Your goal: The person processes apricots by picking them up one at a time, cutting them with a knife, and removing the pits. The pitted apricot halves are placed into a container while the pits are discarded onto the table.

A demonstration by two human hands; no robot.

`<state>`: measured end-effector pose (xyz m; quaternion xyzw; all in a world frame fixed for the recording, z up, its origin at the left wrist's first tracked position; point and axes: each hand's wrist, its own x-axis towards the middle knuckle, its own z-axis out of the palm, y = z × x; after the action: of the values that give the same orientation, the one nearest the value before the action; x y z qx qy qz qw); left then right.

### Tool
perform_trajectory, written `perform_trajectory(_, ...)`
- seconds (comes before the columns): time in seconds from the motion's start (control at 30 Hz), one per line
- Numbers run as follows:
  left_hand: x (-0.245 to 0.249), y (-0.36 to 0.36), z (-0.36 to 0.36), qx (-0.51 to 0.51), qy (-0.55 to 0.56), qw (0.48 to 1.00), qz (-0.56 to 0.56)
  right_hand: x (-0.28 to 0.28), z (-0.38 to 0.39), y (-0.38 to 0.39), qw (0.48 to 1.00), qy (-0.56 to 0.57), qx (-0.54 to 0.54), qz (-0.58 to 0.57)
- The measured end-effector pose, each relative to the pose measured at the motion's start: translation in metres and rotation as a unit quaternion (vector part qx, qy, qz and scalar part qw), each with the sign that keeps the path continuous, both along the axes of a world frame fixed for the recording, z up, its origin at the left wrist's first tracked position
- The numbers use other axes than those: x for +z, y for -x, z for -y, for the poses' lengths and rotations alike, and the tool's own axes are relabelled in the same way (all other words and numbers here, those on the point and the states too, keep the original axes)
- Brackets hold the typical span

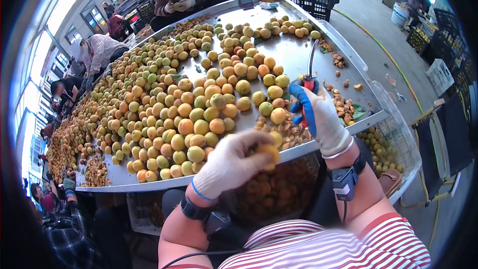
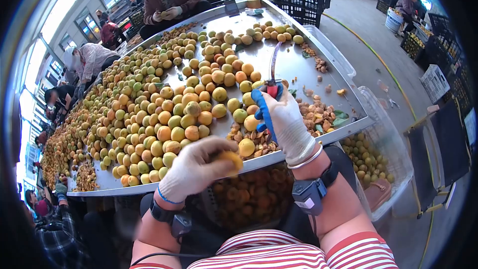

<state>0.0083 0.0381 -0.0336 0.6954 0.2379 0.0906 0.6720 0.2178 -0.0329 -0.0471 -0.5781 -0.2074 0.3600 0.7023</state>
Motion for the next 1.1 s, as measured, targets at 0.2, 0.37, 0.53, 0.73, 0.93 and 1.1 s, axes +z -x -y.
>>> perform_trajectory(0.2, 0.009, -0.002, 0.024, -0.205, -0.337, 0.909, -0.133, 0.013, 0.013, -0.006, 0.998, 0.046, 0.021, 0.026)
perform_trajectory(0.37, -0.014, -0.03, 0.006, 0.026, -0.391, 0.905, -0.166, 0.003, 0.01, -0.007, 0.994, -0.027, 0.058, 0.091)
perform_trajectory(0.53, -0.038, -0.059, -0.006, -0.012, -0.453, 0.842, -0.294, -0.002, 0.007, 0.0, 0.979, -0.049, 0.046, 0.194)
perform_trajectory(0.73, -0.037, -0.054, -0.014, 0.007, -0.407, 0.888, -0.214, -0.018, 0.001, 0.004, 0.962, -0.061, 0.037, 0.262)
perform_trajectory(0.93, -0.011, -0.018, -0.028, 0.071, 0.114, 0.984, 0.117, 0.004, 0.011, 0.01, 0.983, -0.113, 0.123, 0.076)
perform_trajectory(1.1, 0.012, -0.005, -0.019, 0.072, 0.068, 0.979, 0.177, 0.013, 0.022, 0.028, 0.966, -0.138, 0.218, 0.0)
